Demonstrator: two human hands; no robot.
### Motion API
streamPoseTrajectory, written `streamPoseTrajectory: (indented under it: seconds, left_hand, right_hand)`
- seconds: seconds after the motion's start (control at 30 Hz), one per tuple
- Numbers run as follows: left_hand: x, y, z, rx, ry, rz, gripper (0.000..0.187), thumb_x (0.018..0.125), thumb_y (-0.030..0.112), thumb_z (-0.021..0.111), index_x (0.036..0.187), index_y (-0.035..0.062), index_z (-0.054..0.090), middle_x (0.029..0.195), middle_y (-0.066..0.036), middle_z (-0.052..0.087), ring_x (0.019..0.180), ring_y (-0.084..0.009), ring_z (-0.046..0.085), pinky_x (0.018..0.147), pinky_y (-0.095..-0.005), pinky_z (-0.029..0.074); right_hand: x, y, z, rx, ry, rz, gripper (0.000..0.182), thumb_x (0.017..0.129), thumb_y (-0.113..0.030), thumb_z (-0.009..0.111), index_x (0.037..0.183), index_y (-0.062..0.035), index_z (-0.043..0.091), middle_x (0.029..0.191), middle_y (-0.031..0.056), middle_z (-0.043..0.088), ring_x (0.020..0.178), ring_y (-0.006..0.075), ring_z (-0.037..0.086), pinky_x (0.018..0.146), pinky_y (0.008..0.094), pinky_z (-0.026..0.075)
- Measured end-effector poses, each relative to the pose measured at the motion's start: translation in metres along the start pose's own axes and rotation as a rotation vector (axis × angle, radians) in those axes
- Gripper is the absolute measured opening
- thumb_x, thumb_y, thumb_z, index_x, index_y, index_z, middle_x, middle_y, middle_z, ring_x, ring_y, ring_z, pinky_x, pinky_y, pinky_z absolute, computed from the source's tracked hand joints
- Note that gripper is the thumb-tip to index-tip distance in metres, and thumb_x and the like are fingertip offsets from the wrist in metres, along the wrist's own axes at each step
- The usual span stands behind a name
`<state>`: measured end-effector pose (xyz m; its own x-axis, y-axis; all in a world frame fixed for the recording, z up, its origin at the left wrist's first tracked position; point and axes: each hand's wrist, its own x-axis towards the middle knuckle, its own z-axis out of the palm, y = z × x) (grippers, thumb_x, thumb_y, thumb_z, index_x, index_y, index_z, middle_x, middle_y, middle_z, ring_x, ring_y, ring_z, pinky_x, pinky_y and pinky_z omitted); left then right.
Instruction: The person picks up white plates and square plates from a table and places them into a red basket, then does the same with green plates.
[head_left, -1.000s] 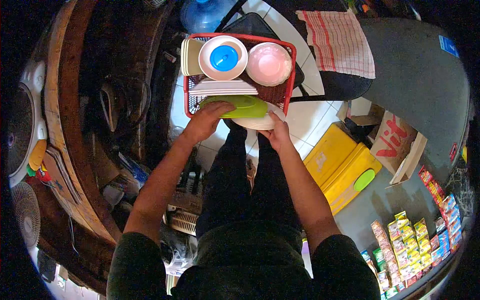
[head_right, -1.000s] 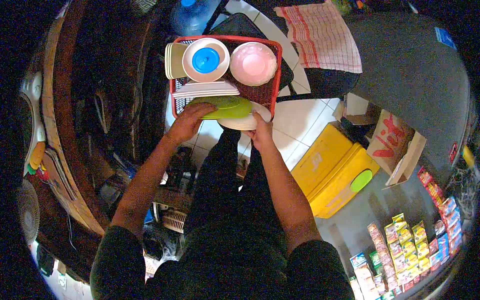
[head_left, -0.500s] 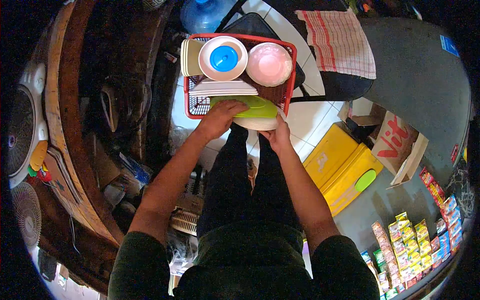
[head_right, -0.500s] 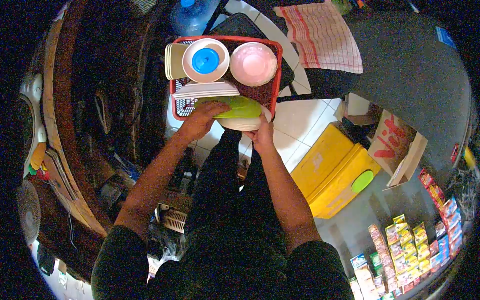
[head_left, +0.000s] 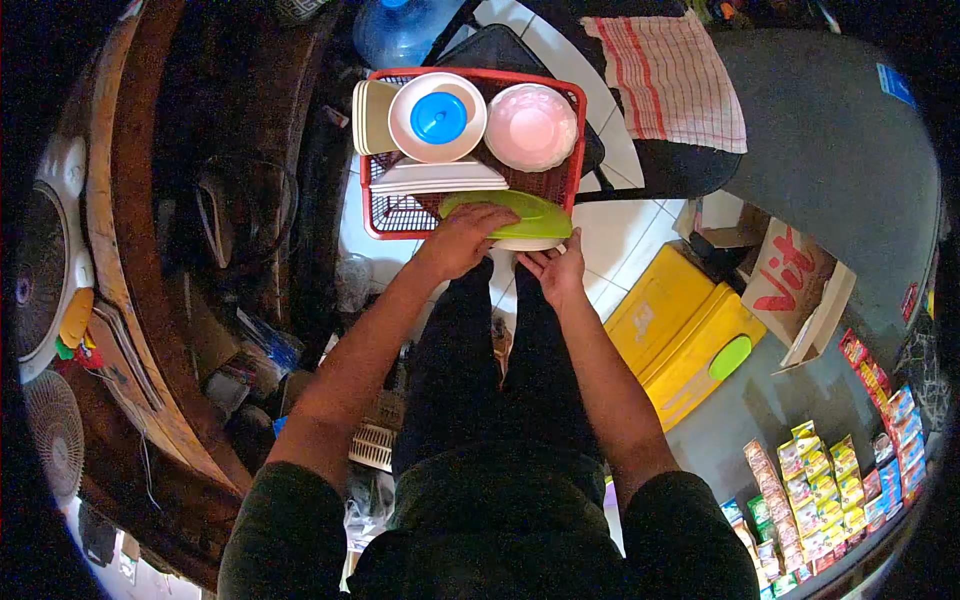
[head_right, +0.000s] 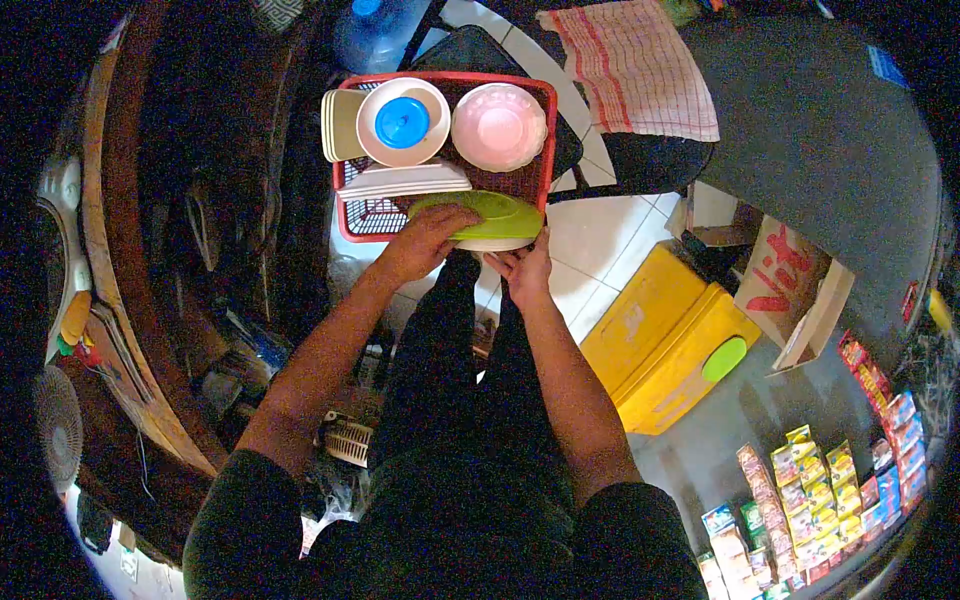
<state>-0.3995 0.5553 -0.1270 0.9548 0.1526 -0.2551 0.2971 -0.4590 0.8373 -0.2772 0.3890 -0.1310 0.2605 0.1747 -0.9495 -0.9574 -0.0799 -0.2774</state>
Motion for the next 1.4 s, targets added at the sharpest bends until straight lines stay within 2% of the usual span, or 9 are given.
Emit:
streamPoseTrajectory:
  seconds: [0.17, 0.3, 0.47, 0.53, 0.8, 0.87, 1.07, 1.23, 1.4]
  left_hand:
    - [-0.006, 0.002, -0.002, -0.037, -0.039, 0.034, 0.047, 0.086, 0.017, 0.065, 0.130, 0.0124, 0.052, 0.131, -0.011, 0.056, 0.124, -0.0326, 0.050, 0.108, -0.0467, 0.036]
    - [-0.008, 0.001, 0.001, 0.022, -0.049, 0.025, 0.049, 0.086, 0.021, 0.066, 0.132, 0.0135, 0.052, 0.132, -0.010, 0.056, 0.125, -0.0309, 0.050, 0.108, -0.0462, 0.036]
    - [-0.007, 0.008, -0.003, 0.050, -0.048, 0.001, 0.055, 0.081, 0.026, 0.072, 0.131, 0.0147, 0.052, 0.132, -0.009, 0.055, 0.127, -0.0318, 0.048, 0.108, -0.0476, 0.035]
    - [-0.006, 0.008, -0.005, 0.079, -0.043, 0.017, 0.057, 0.080, 0.027, 0.073, 0.131, 0.0146, 0.052, 0.132, -0.009, 0.055, 0.126, -0.0325, 0.048, 0.108, -0.0485, 0.035]
    - [-0.007, 0.008, -0.012, 0.067, -0.038, 0.010, 0.062, 0.075, 0.028, 0.076, 0.130, 0.0133, 0.053, 0.133, -0.012, 0.052, 0.126, -0.0345, 0.047, 0.108, -0.0482, 0.033]
    - [-0.010, 0.009, -0.015, 0.068, 0.058, 0.043, 0.066, 0.071, 0.036, 0.081, 0.127, 0.0123, 0.055, 0.129, -0.012, 0.055, 0.122, -0.0335, 0.050, 0.104, -0.0476, 0.039]
    - [-0.032, 0.018, -0.033, -0.011, 0.138, 0.026, 0.055, 0.076, 0.037, 0.077, 0.120, 0.0093, 0.060, 0.123, -0.012, 0.058, 0.118, -0.0332, 0.052, 0.100, -0.0442, 0.042]
    - [-0.050, 0.016, -0.039, 0.003, 0.230, 0.010, 0.047, 0.078, 0.029, 0.077, 0.116, 0.0069, 0.061, 0.120, -0.013, 0.060, 0.114, -0.0327, 0.056, 0.098, -0.0432, 0.044]
    - [-0.059, 0.010, -0.040, -0.030, 0.287, -0.039, 0.043, 0.079, 0.022, 0.076, 0.116, 0.0057, 0.061, 0.122, -0.014, 0.061, 0.117, -0.0324, 0.055, 0.100, -0.0429, 0.044]
  right_hand:
    - [0.001, 0.002, -0.005, -0.025, -0.031, -0.009, 0.067, 0.098, -0.062, 0.029, 0.143, -0.0129, 0.029, 0.136, 0.0186, 0.046, 0.118, 0.0348, 0.056, 0.096, 0.0517, 0.050]
    - [0.003, 0.004, -0.009, -0.053, -0.009, -0.004, 0.073, 0.095, -0.066, 0.030, 0.145, -0.0131, 0.025, 0.136, 0.0193, 0.046, 0.119, 0.0356, 0.056, 0.097, 0.0509, 0.049]
    - [0.004, 0.001, -0.009, -0.026, 0.030, 0.001, 0.074, 0.095, -0.068, 0.028, 0.145, -0.0133, 0.032, 0.142, 0.0186, 0.041, 0.123, 0.0370, 0.051, 0.096, 0.0539, 0.048]
    - [0.002, -0.002, -0.010, -0.066, 0.019, -0.009, 0.075, 0.095, -0.067, 0.031, 0.146, -0.0128, 0.023, 0.140, 0.0208, 0.041, 0.124, 0.0355, 0.051, 0.096, 0.0510, 0.049]
    - [0.001, -0.003, -0.015, -0.169, 0.031, -0.043, 0.075, 0.095, -0.065, 0.032, 0.146, -0.0101, 0.023, 0.137, 0.0211, 0.043, 0.120, 0.0357, 0.053, 0.095, 0.0541, 0.049]
    - [-0.003, -0.005, -0.016, -0.217, 0.075, -0.067, 0.075, 0.096, -0.065, 0.032, 0.146, -0.0093, 0.024, 0.135, 0.0210, 0.044, 0.119, 0.0355, 0.053, 0.093, 0.0540, 0.050]
    - [-0.004, -0.001, -0.049, -0.460, 0.267, -0.301, 0.062, 0.097, -0.057, 0.040, 0.135, -0.0084, 0.038, 0.119, 0.0141, 0.056, 0.101, 0.0283, 0.058, 0.084, 0.0423, 0.050]
    - [-0.010, -0.002, -0.059, -0.695, 0.326, -0.698, 0.046, 0.101, -0.040, 0.044, 0.131, -0.0048, 0.047, 0.121, 0.0129, 0.056, 0.111, 0.0250, 0.054, 0.100, 0.0374, 0.041]
    - [-0.043, -0.019, -0.033, -0.737, 0.177, -0.829, 0.041, 0.102, -0.031, 0.046, 0.132, -0.0033, 0.046, 0.129, 0.0143, 0.053, 0.121, 0.0245, 0.050, 0.102, 0.0380, 0.040]
